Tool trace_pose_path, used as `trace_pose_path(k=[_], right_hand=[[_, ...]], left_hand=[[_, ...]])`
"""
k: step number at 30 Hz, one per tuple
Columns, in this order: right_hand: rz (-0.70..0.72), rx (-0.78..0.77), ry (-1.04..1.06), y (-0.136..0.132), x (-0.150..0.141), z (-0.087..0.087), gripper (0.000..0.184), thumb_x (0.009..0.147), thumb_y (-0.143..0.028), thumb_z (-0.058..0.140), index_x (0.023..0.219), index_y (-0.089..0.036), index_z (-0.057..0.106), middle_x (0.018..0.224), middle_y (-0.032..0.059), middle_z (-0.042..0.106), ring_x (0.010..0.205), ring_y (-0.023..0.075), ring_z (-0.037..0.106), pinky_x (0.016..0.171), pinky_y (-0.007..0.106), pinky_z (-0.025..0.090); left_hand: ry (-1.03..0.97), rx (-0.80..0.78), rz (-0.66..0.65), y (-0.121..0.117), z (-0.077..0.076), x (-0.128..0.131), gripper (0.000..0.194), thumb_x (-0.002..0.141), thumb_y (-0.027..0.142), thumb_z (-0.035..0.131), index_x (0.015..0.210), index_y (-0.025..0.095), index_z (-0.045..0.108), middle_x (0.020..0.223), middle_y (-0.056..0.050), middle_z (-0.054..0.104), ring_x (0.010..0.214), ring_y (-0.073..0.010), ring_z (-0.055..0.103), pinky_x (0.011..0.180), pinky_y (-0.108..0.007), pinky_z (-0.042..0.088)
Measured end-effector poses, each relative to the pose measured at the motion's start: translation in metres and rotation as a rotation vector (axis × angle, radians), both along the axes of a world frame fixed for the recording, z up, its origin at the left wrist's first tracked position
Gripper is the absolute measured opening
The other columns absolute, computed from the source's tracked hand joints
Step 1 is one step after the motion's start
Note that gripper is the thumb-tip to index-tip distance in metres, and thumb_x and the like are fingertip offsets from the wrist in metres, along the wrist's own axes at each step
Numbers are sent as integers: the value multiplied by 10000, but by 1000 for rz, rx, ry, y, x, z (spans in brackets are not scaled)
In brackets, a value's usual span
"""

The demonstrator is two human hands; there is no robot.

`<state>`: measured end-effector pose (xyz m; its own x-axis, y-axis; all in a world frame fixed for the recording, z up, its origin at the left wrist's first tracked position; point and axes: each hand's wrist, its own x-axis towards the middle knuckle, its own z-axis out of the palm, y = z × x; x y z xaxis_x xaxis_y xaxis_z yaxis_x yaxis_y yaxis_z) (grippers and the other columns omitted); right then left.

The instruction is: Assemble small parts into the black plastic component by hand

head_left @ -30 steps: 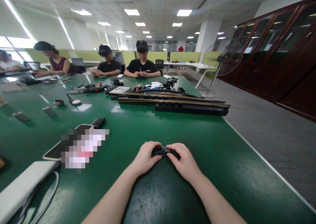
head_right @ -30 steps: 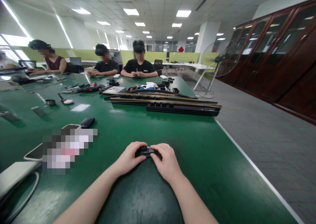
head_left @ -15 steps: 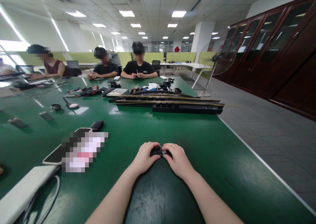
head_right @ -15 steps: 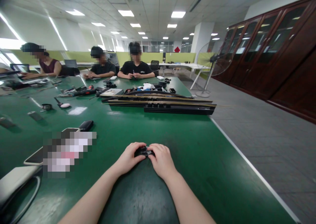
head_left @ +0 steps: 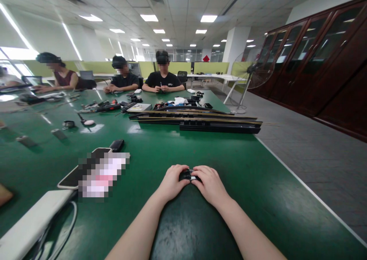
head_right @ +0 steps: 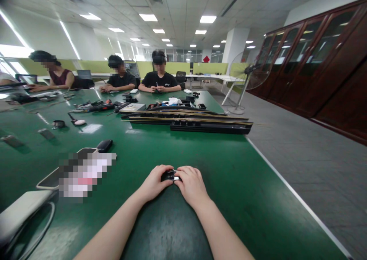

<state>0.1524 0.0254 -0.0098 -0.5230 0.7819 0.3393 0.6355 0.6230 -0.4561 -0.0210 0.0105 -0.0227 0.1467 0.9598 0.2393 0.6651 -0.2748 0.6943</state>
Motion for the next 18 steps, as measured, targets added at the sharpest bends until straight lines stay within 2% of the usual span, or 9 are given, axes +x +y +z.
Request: trace_pose_path(k=[4,10,18], right_hand=[[0,-34,54,3,3,-3,295,756,-226,591,1048,-268,590,1126,52,604,1057,222,528,907,424,387],[4,-89,75,8,8,-6,233,752,-234,584,969,-290,648,1130,53,605,1079,232,515,922,447,383],[-26,-348,297,10,15,-4,476,708,-226,600,1175,-232,507,1158,68,588,1075,214,529,965,417,375]], left_hand=[[-41,25,7,1,-2,-1,375,659,176,624,1030,207,580,1019,-70,581,951,-219,504,866,-359,372],[-59,9,14,3,-5,-2,395,679,205,613,1072,206,571,1035,-78,577,972,-227,502,884,-374,369],[-163,-23,9,3,-4,-1,411,692,158,577,1098,213,542,1078,-61,563,1004,-203,504,923,-368,364]])
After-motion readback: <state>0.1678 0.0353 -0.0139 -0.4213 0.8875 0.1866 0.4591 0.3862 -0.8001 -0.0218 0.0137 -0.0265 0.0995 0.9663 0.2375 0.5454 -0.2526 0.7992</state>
